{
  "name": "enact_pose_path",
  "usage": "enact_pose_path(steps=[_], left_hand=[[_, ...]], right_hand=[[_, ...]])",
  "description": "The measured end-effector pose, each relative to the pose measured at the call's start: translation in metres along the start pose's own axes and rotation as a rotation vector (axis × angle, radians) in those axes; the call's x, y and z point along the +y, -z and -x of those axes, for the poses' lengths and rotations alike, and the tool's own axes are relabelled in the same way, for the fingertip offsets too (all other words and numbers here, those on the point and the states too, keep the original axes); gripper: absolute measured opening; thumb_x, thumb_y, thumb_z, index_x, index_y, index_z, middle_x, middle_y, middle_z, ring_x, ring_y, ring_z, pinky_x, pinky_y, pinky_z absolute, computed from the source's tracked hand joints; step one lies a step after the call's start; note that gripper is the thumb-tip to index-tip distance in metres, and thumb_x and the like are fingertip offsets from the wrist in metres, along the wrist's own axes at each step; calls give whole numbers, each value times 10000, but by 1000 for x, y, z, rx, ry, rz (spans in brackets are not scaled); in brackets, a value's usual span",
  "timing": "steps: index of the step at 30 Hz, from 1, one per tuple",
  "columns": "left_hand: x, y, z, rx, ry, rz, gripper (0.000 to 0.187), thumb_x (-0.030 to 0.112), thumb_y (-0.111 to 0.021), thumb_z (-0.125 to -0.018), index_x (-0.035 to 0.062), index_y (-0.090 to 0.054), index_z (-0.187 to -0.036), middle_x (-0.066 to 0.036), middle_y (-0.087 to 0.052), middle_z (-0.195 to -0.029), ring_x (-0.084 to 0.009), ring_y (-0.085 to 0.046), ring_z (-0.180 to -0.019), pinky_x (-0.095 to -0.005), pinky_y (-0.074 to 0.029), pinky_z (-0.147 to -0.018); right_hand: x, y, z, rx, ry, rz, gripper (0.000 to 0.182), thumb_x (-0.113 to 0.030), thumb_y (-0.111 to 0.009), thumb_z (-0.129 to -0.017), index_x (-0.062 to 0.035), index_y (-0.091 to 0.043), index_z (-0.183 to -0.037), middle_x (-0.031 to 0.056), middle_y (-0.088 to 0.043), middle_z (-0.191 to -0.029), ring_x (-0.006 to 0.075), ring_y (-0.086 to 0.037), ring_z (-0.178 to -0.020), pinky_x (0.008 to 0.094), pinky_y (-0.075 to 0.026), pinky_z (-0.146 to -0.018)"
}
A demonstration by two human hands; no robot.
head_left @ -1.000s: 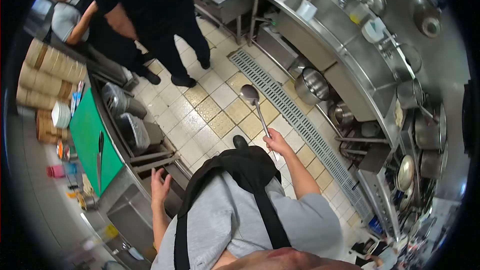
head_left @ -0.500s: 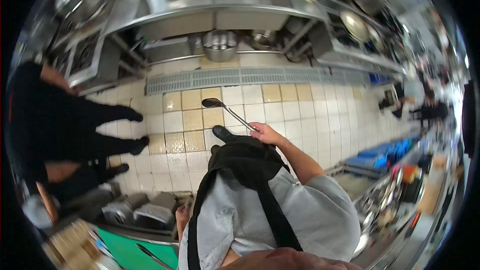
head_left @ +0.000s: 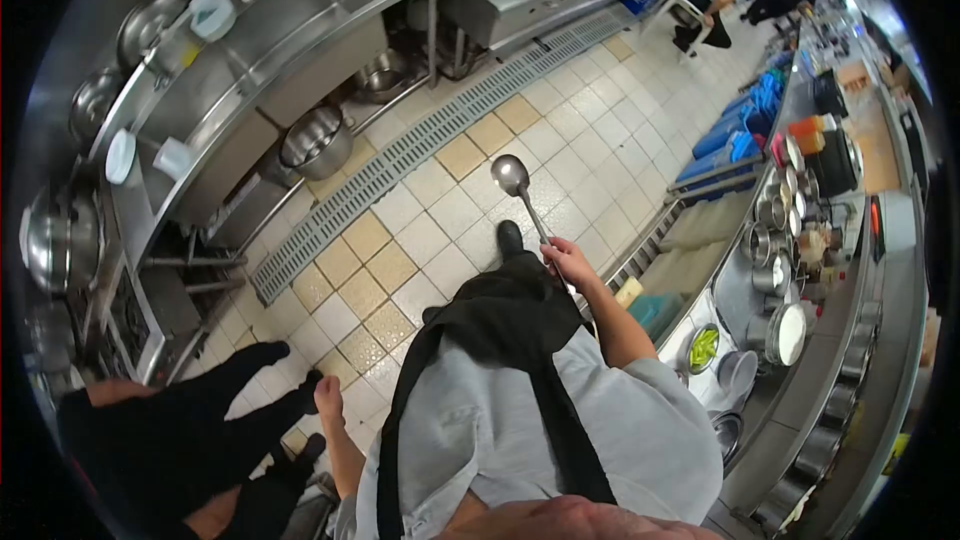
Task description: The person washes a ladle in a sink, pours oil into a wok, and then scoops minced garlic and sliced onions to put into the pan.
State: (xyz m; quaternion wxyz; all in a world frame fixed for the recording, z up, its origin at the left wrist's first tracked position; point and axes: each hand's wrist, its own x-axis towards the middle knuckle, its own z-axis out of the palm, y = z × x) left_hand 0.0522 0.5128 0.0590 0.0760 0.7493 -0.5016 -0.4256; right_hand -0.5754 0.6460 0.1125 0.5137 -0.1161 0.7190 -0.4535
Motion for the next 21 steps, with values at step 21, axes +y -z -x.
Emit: enact_pose_path(steps=[21], left_hand=[[415,-335,-155,-751,-557,-800,392,302,-658,-931,-28,-618,-1138,-123,-668,-1028,-213,-623,-956,-328,-492,-857]], right_hand=[[60,297,-32,681,166,-185,453,-196,-662,-907,-8,-555,-1305,7,-556,-714,77,-460,-517,263,-373,-456]])
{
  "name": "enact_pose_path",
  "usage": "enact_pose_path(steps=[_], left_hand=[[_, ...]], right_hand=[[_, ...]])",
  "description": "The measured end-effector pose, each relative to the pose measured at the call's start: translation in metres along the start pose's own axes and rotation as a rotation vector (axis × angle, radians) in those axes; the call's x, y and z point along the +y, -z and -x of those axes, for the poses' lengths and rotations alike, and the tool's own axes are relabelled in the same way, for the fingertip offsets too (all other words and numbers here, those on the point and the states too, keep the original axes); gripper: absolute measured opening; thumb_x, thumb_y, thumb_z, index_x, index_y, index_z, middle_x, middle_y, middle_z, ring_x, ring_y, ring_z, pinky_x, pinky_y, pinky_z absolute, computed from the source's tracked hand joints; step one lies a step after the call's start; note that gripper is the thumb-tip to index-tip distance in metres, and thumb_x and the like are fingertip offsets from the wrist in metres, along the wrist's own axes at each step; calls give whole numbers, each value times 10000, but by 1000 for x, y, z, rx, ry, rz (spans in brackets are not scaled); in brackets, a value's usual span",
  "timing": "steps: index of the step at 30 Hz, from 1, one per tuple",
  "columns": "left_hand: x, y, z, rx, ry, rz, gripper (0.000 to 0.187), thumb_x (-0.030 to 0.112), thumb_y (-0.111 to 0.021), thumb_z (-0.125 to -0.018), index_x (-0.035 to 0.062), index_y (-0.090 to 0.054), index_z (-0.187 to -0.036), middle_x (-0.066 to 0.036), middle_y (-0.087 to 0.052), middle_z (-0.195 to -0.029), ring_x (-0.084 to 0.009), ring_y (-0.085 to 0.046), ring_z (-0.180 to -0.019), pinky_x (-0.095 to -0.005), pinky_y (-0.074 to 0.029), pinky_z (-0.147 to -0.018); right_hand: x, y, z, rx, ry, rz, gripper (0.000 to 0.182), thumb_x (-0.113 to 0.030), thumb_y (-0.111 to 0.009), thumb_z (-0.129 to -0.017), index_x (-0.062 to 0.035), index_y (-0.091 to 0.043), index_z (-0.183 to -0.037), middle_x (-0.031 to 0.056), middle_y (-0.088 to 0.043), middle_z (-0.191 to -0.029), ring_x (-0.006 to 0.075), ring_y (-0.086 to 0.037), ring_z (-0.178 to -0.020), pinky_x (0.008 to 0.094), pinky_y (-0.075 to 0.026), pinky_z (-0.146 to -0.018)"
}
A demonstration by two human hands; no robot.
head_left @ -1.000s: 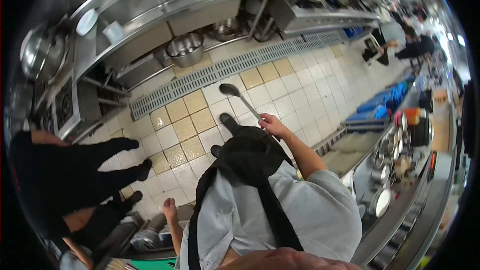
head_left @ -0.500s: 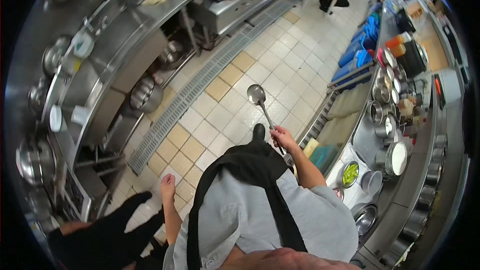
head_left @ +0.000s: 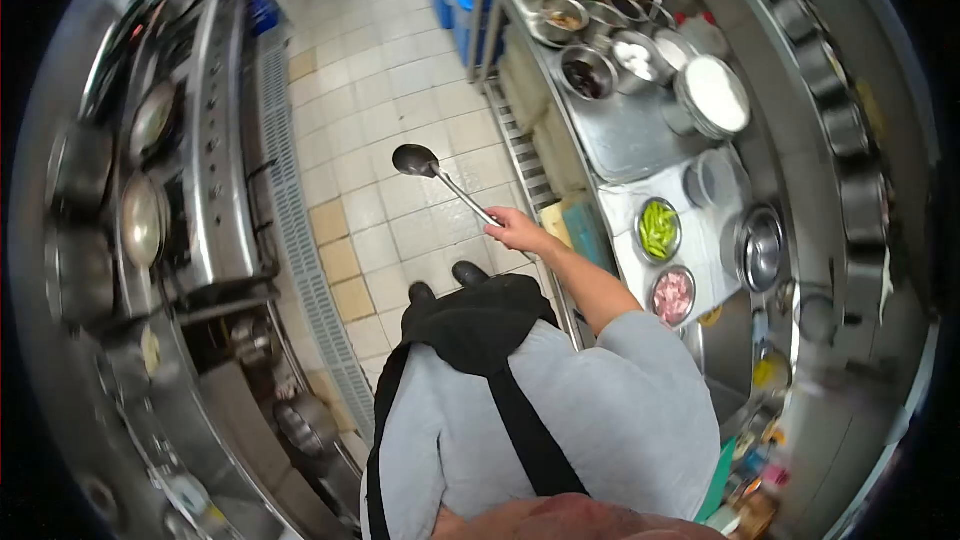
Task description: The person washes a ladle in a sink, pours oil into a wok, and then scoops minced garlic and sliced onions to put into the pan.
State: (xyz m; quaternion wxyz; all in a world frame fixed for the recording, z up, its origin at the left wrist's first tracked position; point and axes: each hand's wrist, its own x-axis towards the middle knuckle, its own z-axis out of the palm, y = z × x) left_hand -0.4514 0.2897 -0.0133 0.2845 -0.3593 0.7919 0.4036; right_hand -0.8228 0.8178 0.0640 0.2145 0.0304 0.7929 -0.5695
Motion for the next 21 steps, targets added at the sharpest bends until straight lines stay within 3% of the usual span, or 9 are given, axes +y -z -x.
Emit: enact_pose_path(steps=[2,6,9,12,14,16,19,20,21], left_hand=[[10,28,-35,-42,-27,-68,386,301,-663,-927,-25,-619,-1130,-116,-666,-1014,-209,-622,-937,-328,-496,-843],[25,91,-113,-109,-100,-220,375,297,-673,-921,-20,-620,-1114,-102,-662,-984,-201,-622,-899,-328,-504,-814],[47,134,-191,-141,-199,-363,366,294,-680,-916,-16,-622,-1103,-92,-659,-962,-196,-621,-870,-328,-511,-792],[94,173,-275,-113,-249,-338,358,291,-688,-911,-12,-623,-1091,-82,-655,-940,-190,-621,-841,-328,-517,-771],[213,188,-267,-235,-76,23,298,266,-723,-882,14,-612,-993,-47,-599,-814,-156,-577,-668,-321,-500,-584],[307,194,-304,-408,-307,35,234,232,-727,-874,49,-588,-919,-20,-538,-726,-113,-496,-553,-289,-426,-463],[487,165,-261,-461,-595,-98,197,211,-670,-913,83,-577,-795,22,-501,-629,-73,-476,-543,-248,-391,-469],[537,151,-260,-466,-798,-172,263,220,-659,-930,66,-557,-743,29,-498,-607,-68,-473,-546,-241,-380,-475],[583,136,-273,-488,-918,-242,252,226,-674,-928,-11,-623,-861,16,-538,-661,-69,-475,-570,-238,-391,-495]], right_hand=[[-27,-6,13,58,-99,-273,461,-200,-657,-918,3,-539,-1315,-4,-529,-687,66,-436,-492,250,-343,-433],[-47,-33,28,162,-188,-326,508,-213,-634,-944,1,-480,-1379,-13,-523,-686,66,-453,-501,253,-352,-431],[-87,-45,50,203,-141,-433,553,-224,-618,-961,6,-419,-1423,-18,-505,-691,66,-462,-507,240,-379,-456],[-118,-44,76,311,-58,-521,497,-197,-623,-963,-4,-463,-1391,-5,-541,-706,61,-476,-516,242,-388,-451],[-130,-44,97,433,-49,-549,483,-185,-615,-968,-12,-464,-1393,-11,-533,-700,59,-471,-510,235,-384,-449],[-136,-43,121,546,-36,-572,469,-172,-606,-974,-20,-465,-1395,-16,-525,-694,56,-466,-504,228,-379,-446],[-145,-39,156,739,-66,-779,446,-154,-591,-979,-36,-471,-1393,-11,-509,-724,69,-458,-485,220,-373,-440],[-146,-39,168,743,-65,-789,446,-154,-591,-979,-36,-471,-1393,-11,-509,-724,69,-458,-485,220,-373,-440],[-144,-37,181,773,-53,-814,452,-161,-588,-979,-38,-468,-1398,-3,-521,-745,65,-461,-490,212,-376,-449]])
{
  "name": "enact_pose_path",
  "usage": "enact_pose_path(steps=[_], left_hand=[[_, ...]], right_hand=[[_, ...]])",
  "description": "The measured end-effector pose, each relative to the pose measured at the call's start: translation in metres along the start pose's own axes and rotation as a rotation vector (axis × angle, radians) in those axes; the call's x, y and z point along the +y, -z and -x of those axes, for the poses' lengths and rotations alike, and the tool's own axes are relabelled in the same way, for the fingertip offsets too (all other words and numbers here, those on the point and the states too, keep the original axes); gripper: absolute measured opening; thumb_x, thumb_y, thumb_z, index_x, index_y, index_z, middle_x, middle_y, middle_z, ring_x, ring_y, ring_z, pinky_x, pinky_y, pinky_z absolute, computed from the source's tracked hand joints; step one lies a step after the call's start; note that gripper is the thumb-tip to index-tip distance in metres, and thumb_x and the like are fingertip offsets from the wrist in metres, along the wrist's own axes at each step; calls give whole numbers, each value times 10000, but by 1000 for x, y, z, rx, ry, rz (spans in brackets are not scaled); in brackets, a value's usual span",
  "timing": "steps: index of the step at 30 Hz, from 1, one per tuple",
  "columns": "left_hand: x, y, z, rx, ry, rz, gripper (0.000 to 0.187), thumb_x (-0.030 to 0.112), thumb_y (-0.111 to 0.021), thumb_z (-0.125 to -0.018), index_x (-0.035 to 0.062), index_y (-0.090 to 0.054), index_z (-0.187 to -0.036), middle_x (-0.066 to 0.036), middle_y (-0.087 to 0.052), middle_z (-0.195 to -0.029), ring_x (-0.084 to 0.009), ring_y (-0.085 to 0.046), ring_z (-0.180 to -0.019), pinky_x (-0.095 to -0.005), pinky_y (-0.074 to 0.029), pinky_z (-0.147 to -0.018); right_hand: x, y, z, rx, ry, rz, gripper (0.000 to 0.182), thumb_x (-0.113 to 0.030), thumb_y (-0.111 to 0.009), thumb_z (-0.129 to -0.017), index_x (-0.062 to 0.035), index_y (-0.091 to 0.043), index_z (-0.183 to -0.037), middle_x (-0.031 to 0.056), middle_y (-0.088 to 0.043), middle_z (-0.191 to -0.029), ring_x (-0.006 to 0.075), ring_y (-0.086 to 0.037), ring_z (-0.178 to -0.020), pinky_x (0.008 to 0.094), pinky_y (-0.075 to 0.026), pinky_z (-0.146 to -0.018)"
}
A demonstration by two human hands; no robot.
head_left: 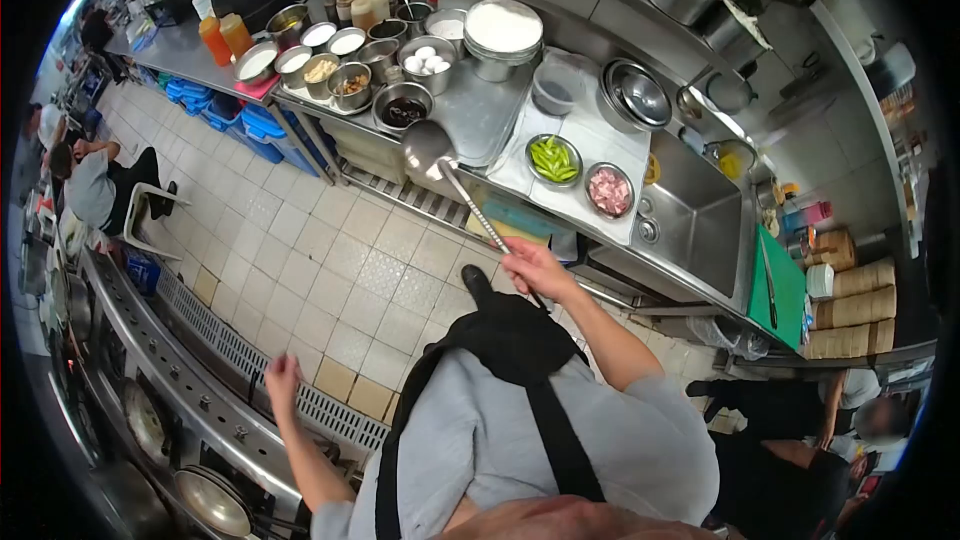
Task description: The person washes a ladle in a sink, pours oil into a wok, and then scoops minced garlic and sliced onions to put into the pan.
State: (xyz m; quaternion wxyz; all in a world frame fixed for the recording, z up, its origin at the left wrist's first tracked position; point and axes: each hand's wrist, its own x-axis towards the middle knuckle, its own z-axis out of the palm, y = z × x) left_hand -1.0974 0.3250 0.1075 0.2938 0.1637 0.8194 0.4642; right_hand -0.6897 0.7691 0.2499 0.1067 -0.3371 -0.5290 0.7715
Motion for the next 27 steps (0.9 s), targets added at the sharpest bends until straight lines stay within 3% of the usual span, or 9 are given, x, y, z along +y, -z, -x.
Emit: enact_pose_path(steps=[2,6,10,12,15,21,23,27], left_hand=[[138,-16,-40,0,-119,-37,443,211,-687,-922,-92,-596,-1233,-22,-607,-817,-83,-526,-687,-235,-443,-584],[336,-64,-112,8,-583,-161,406,194,-677,-926,-57,-619,-1240,-48,-674,-929,-100,-576,-789,-252,-493,-709],[527,-144,-122,-25,-985,-207,379,214,-687,-923,-41,-646,-1201,-87,-715,-969,-101,-631,-864,-262,-510,-767],[605,-187,-112,-10,-1042,-276,350,206,-683,-921,-16,-660,-1191,-86,-728,-969,-99,-645,-890,-266,-512,-780],[691,-243,-124,25,-1160,-520,339,207,-679,-919,7,-663,-1191,-85,-730,-999,-105,-658,-898,-265,-518,-794],[798,-347,-158,4,-1325,-599,334,264,-698,-886,69,-696,-1157,-112,-735,-953,-157,-699,-892,-298,-531,-815],[818,-373,-180,-109,-1352,-547,340,266,-710,-869,66,-701,-1144,-110,-735,-947,-175,-703,-893,-310,-539,-827],[854,-406,-203,-68,-1450,-621,334,247,-721,-853,60,-707,-1129,-110,-734,-936,-184,-703,-877,-313,-544,-829]], right_hand=[[-5,16,14,15,3,-37,459,-168,-586,-980,-39,-464,-1403,5,-533,-767,61,-463,-494,205,-380,-458],[-24,52,31,143,104,-83,435,-174,-530,-997,-32,-463,-1402,9,-530,-762,77,-469,-494,218,-389,-461],[-42,107,25,167,166,-217,438,-155,-472,-1002,-5,-436,-1412,28,-530,-791,109,-497,-510,244,-409,-471],[-51,142,18,154,176,-224,447,-161,-471,-997,-27,-428,-1421,34,-541,-834,114,-508,-520,247,-418,-478],[-71,181,14,134,187,-297,476,-143,-507,-979,-35,-411,-1432,39,-548,-895,120,-526,-554,246,-436,-501],[-103,228,19,22,270,-182,610,-107,-576,-947,-46,-319,-1498,52,-571,-964,116,-551,-623,231,-460,-569],[-112,233,19,10,267,-194,651,-141,-609,-930,-36,-315,-1501,63,-581,-959,114,-548,-603,232,-447,-532],[-135,222,12,37,276,-286,690,-185,-666,-877,8,-365,-1467,69,-588,-896,109,-524,-542,236,-409,-450]])
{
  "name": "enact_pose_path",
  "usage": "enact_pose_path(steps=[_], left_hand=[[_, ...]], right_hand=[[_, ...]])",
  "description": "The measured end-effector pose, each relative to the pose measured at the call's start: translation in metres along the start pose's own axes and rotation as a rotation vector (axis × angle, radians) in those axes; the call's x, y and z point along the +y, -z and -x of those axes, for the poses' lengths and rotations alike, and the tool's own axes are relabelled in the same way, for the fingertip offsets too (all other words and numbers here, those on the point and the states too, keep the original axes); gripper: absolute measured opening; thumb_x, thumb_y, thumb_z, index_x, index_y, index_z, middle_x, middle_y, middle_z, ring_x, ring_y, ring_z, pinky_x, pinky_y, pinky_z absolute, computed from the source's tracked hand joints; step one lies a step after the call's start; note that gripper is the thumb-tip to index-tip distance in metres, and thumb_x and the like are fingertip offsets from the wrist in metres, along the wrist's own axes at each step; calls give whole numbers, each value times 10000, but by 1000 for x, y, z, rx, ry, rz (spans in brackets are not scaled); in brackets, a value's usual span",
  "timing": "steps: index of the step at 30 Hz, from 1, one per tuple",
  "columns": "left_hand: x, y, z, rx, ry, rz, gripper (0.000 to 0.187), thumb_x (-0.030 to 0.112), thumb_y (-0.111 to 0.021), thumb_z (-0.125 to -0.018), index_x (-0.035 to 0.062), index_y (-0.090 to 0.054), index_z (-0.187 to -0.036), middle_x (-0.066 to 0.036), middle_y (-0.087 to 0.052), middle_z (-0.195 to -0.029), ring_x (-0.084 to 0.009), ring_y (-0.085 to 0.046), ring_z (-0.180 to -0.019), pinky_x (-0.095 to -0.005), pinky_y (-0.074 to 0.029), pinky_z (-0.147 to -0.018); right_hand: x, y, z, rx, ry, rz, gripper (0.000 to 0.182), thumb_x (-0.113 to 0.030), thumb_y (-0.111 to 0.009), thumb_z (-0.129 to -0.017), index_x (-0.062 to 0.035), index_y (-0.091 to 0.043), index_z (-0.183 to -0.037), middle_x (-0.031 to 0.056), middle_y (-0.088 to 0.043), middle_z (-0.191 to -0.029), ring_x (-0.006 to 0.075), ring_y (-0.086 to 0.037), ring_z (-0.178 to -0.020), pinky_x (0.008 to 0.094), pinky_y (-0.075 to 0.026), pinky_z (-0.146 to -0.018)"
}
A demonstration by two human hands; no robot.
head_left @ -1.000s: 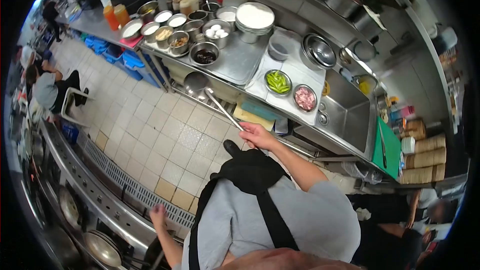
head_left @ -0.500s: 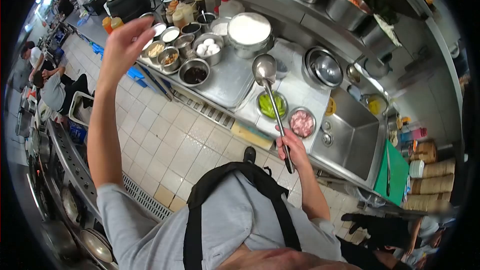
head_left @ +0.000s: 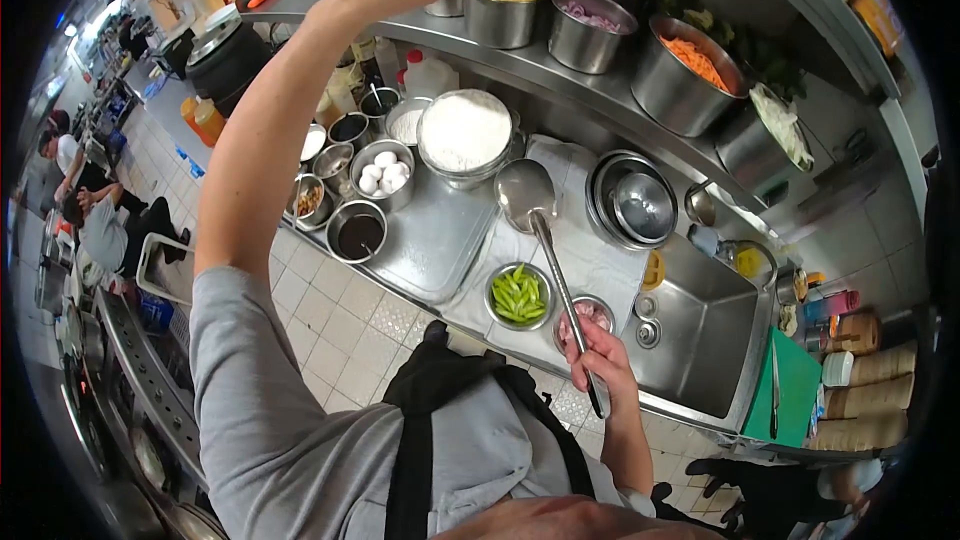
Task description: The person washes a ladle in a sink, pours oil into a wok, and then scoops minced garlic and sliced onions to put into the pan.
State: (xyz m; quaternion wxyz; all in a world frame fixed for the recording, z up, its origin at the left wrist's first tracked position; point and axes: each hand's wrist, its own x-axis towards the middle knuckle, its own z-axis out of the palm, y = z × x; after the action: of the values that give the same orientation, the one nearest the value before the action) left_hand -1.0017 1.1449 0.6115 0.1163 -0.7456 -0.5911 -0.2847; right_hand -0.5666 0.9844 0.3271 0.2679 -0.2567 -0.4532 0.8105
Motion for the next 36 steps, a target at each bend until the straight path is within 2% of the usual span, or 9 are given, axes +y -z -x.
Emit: enact_pose_path(steps=[6,10,17,18,20,27,29,34,36], left_hand=[[-29,-15,-48,-149,-124,151,315,241,-730,-829,61,-724,-1087,-106,-728,-899,-201,-697,-825,-314,-545,-783],[-56,-40,-75,-219,-277,141,325,256,-751,-811,35,-731,-1048,-118,-722,-884,-191,-692,-805,-312,-546,-753],[-67,-54,-98,-419,-358,260,322,217,-775,-786,8,-723,-1025,-125,-720,-867,-224,-695,-789,-325,-547,-726],[-68,-58,-101,-423,-360,262,322,217,-775,-786,8,-723,-1025,-125,-720,-867,-224,-695,-789,-325,-547,-726],[-68,-62,-106,-334,-521,125,291,201,-756,-798,10,-720,-1014,-128,-720,-869,-243,-692,-787,-333,-548,-732],[-66,-52,-119,-300,-471,143,239,180,-720,-830,30,-726,-1015,-127,-723,-883,-244,-691,-810,-329,-545,-758],[-70,-50,-125,-503,-377,113,308,183,-735,-823,46,-711,-1097,-107,-727,-926,-207,-690,-826,-316,-543,-769],[-69,-57,-122,-635,-306,160,459,198,-770,-790,72,-662,-1218,-93,-723,-996,-180,-684,-858,-302,-542,-783],[-63,-61,-122,-663,-305,197,496,191,-778,-776,77,-649,-1242,-99,-720,-1012,-178,-684,-871,-301,-543,-788]], right_hand=[[-16,-49,-14,202,97,-48,683,-192,-668,-855,24,-401,-1446,83,-602,-863,111,-520,-506,232,-398,-437],[-18,-77,-17,308,82,-37,702,-213,-691,-839,23,-411,-1438,87,-609,-819,120,-520,-479,236,-385,-420],[-16,-103,-22,418,27,-40,727,-262,-738,-794,20,-464,-1406,75,-616,-791,124,-515,-465,240,-392,-419],[-14,-103,-23,431,38,-50,728,-261,-741,-788,26,-468,-1399,72,-617,-784,125,-513,-464,240,-394,-421],[-13,-103,-26,441,34,-61,731,-260,-744,-782,29,-471,-1395,71,-617,-779,124,-516,-469,237,-398,-425],[-12,-96,-37,449,-2,-106,693,-244,-749,-772,18,-508,-1367,69,-628,-780,121,-542,-506,227,-406,-444],[-10,-91,-40,439,-6,-116,678,-233,-747,-776,14,-514,-1363,72,-633,-786,121,-544,-507,227,-406,-446],[-12,-79,-47,380,-27,-146,622,-184,-727,-799,3,-527,-1357,81,-650,-799,135,-562,-520,237,-413,-456],[-9,-78,-51,388,-36,-121,663,-229,-733,-794,22,-509,-1366,78,-639,-780,123,-552,-496,227,-412,-437]])
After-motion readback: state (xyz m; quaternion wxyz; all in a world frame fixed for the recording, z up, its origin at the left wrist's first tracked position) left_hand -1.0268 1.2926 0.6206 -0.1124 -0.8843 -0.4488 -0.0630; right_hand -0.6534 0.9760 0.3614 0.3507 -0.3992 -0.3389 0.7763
